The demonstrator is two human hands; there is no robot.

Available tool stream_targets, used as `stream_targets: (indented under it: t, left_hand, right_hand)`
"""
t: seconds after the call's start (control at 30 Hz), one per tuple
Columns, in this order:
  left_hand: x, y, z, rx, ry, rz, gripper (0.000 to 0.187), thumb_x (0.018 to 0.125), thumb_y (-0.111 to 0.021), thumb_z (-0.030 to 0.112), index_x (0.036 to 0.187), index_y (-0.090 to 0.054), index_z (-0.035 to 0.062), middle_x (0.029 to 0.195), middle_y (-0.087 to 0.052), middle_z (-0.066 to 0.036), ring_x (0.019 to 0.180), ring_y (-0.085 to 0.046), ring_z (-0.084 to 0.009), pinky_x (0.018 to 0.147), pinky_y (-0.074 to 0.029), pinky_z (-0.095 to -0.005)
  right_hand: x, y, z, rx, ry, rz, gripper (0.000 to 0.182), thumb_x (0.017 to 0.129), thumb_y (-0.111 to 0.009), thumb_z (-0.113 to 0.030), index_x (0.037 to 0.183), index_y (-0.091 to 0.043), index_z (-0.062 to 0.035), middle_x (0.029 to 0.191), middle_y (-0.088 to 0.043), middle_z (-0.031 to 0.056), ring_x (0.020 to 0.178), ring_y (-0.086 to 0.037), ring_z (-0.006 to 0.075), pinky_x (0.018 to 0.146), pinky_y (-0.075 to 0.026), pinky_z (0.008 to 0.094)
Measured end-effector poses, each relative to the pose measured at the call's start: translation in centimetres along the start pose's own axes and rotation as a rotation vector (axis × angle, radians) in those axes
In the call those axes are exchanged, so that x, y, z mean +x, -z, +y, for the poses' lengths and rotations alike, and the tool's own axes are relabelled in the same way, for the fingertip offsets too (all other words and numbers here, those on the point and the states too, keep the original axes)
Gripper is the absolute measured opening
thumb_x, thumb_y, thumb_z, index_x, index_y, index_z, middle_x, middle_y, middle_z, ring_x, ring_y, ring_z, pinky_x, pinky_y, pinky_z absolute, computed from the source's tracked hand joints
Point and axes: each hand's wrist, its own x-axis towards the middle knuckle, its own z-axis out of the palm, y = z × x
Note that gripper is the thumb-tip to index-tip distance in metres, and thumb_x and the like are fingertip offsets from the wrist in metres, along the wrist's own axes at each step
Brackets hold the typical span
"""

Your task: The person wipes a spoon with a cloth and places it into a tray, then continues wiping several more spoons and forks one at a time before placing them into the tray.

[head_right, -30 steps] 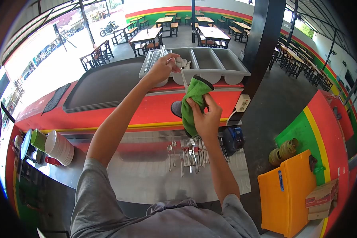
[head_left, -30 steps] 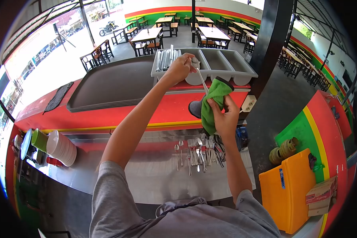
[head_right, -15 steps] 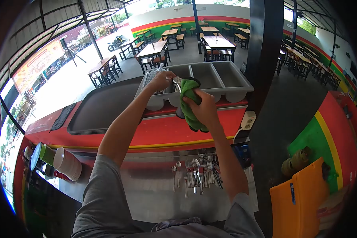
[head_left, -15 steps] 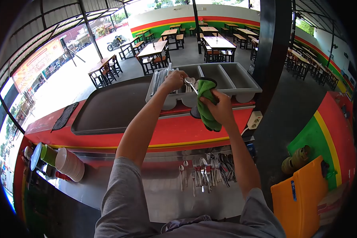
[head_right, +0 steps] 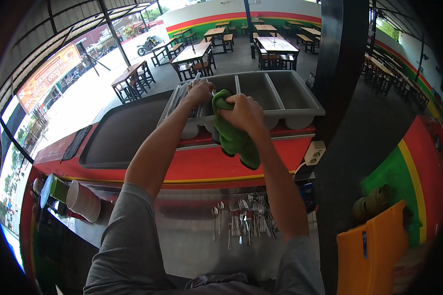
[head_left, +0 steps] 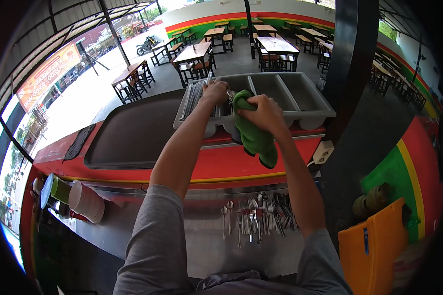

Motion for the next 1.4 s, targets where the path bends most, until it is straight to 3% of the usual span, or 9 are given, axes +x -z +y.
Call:
stream_targets:
  t: [0.5,0.67,0.77,1.0,1.1,1.13,1.2,1.3,1.4]
  left_hand:
    - [0.4,-1.6,-0.2,-0.062,-0.024,0.149,0.027,0.082,-0.056,0.018,0.108,-0.063,0.0176,0.127,-0.051,-0.008,0.129,-0.036,-0.0321,0.109,-0.02,-0.0547]
    - [-0.2,-1.0,0.0,0.194,-0.145,0.514,0.025,0.077,-0.062,0.018,0.102,-0.065,0.0129,0.104,-0.061,-0.01,0.109,-0.052,-0.0264,0.09,-0.037,-0.0438]
    - [-2.0,0.7,0.5,0.06,-0.169,0.59,0.027,0.076,-0.061,0.014,0.103,-0.064,0.0108,0.103,-0.061,-0.01,0.109,-0.052,-0.0274,0.091,-0.037,-0.0457]
    - [-13.1,3.1,2.5,-0.544,-0.236,1.254,0.022,0.083,-0.059,0.008,0.104,-0.059,0.0032,0.081,-0.062,-0.005,0.073,-0.06,-0.0182,0.063,-0.043,-0.0312]
    - [-21.8,-2.1,3.1,-0.752,-0.088,1.086,0.016,0.088,-0.058,0.011,0.102,-0.058,0.0045,0.08,-0.059,-0.001,0.071,-0.053,-0.0096,0.06,-0.039,-0.0265]
    - [-24.3,-5.4,2.9,-0.781,-0.057,1.037,0.014,0.089,-0.057,0.012,0.101,-0.058,0.0047,0.08,-0.059,-0.001,0.07,-0.052,-0.0083,0.059,-0.039,-0.0253]
    - [-28.9,-13.8,1.5,-0.798,0.131,0.738,0.011,0.09,-0.057,0.012,0.099,-0.058,0.0047,0.079,-0.06,-0.004,0.069,-0.057,-0.0125,0.058,-0.043,-0.0274]
    - [-35.7,-29.7,-2.3,-0.712,0.388,0.311,0.025,0.084,-0.064,0.024,0.1,-0.056,0.0061,0.091,-0.062,-0.016,0.086,-0.063,-0.0334,0.072,-0.049,-0.0433]
    - [-43.9,-36.0,-1.6,-0.446,0.583,-0.056,0.032,0.082,-0.064,0.034,0.102,-0.057,0.0098,0.097,-0.061,-0.014,0.096,-0.058,-0.0346,0.079,-0.043,-0.0502]
  right_hand:
    - [2.4,-1.2,1.3,0.047,0.035,0.016,0.036,0.068,-0.07,-0.04,0.088,-0.072,-0.0106,0.082,-0.068,0.015,0.081,-0.067,0.0313,0.075,-0.052,0.0403]
    - [2.4,-1.3,1.4,0.056,0.064,0.05,0.034,0.07,-0.069,-0.039,0.088,-0.072,-0.0103,0.081,-0.068,0.0153,0.081,-0.067,0.0317,0.075,-0.051,0.0406]
    - [2.4,-1.5,1.5,0.022,0.042,0.068,0.035,0.072,-0.069,-0.041,0.089,-0.072,-0.0105,0.083,-0.068,0.0159,0.083,-0.066,0.033,0.076,-0.051,0.0411]
    - [1.7,-1.9,2.1,0.109,0.177,0.263,0.035,0.078,-0.068,-0.038,0.087,-0.069,-0.0043,0.079,-0.067,0.0175,0.08,-0.067,0.0319,0.069,-0.05,0.0405]
    - [-0.6,-2.6,2.7,0.59,0.46,0.532,0.029,0.081,-0.069,-0.03,0.084,-0.067,-0.0009,0.071,-0.066,0.0145,0.069,-0.066,0.0213,0.061,-0.047,0.0338]
    - [-2.2,-2.7,2.9,0.68,0.4,0.62,0.024,0.084,-0.068,-0.023,0.085,-0.066,0.0008,0.07,-0.065,0.0102,0.065,-0.059,0.0113,0.06,-0.043,0.0274]
    - [-6.5,-3.8,3.2,0.821,0.32,0.776,0.024,0.087,-0.066,-0.023,0.088,-0.065,0.0008,0.075,-0.065,0.0043,0.07,-0.056,0.0075,0.066,-0.042,0.0247]
    - [-15.3,-8.6,5.3,1.096,0.054,0.626,0.024,0.09,-0.063,-0.023,0.091,-0.064,0.001,0.083,-0.061,-0.0019,0.078,-0.051,0.006,0.071,-0.04,0.0232]
    - [-25.9,-16.1,8.4,1.181,-0.318,0.418,0.026,0.089,-0.064,-0.027,0.092,-0.064,-0.0008,0.082,-0.061,-0.0001,0.076,-0.05,0.0067,0.07,-0.04,0.0241]
